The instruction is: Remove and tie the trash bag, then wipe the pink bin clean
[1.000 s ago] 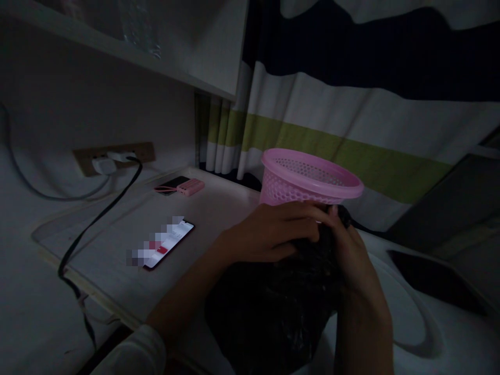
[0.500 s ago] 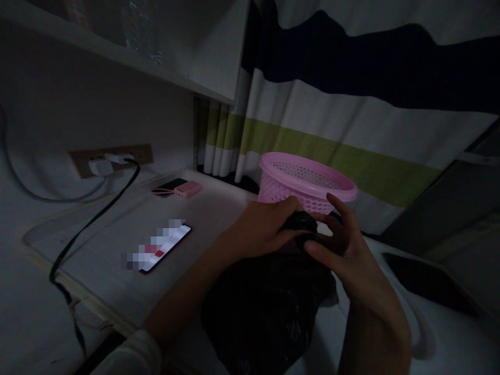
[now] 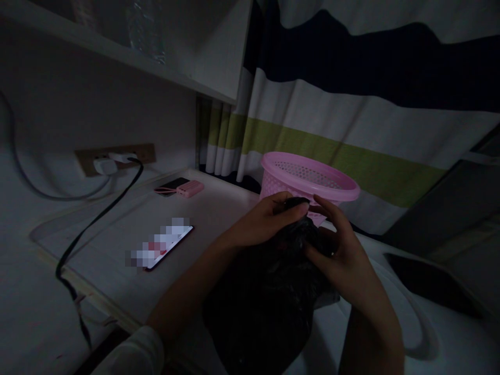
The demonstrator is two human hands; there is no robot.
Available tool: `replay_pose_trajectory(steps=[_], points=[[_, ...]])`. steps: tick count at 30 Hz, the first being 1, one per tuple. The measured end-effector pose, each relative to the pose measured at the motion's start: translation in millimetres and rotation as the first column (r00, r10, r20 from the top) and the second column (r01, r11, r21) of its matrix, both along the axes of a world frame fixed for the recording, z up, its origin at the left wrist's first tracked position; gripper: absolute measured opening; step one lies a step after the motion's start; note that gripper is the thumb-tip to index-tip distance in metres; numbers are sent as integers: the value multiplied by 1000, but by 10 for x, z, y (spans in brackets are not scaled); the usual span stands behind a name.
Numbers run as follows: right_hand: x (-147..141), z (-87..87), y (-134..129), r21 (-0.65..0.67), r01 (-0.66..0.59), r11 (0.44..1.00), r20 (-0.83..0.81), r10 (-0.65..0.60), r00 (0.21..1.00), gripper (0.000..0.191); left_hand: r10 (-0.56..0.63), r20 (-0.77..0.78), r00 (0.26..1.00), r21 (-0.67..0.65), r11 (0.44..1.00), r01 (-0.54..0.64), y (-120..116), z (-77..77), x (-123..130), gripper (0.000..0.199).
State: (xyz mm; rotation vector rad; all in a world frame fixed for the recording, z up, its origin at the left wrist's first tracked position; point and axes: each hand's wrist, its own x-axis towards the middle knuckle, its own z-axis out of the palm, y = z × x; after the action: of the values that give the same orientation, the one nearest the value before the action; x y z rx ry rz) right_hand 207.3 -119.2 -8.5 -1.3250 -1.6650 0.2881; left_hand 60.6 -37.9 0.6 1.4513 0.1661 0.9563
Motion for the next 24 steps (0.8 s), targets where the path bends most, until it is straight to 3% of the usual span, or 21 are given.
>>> replay_pose_trajectory(steps=[4, 8, 14, 24], points=[[-14, -7, 3, 83, 5, 997, 127, -15, 992, 73, -168, 78, 983, -253, 950, 182, 22, -19, 37, 30], [-32, 23, -13, 173, 2, 985, 250, -46, 967, 74, -211, 93, 973, -395, 889, 230, 55, -16, 51, 26], [14, 61, -21, 292, -57, 955, 382, -61, 922, 59, -205, 121, 971, -404, 884, 237, 83, -6, 37, 19], [27, 96, -54, 291, -191, 937, 325, 91, 941, 36, -205, 103, 973, -360, 904, 229, 107, -20, -25, 23]])
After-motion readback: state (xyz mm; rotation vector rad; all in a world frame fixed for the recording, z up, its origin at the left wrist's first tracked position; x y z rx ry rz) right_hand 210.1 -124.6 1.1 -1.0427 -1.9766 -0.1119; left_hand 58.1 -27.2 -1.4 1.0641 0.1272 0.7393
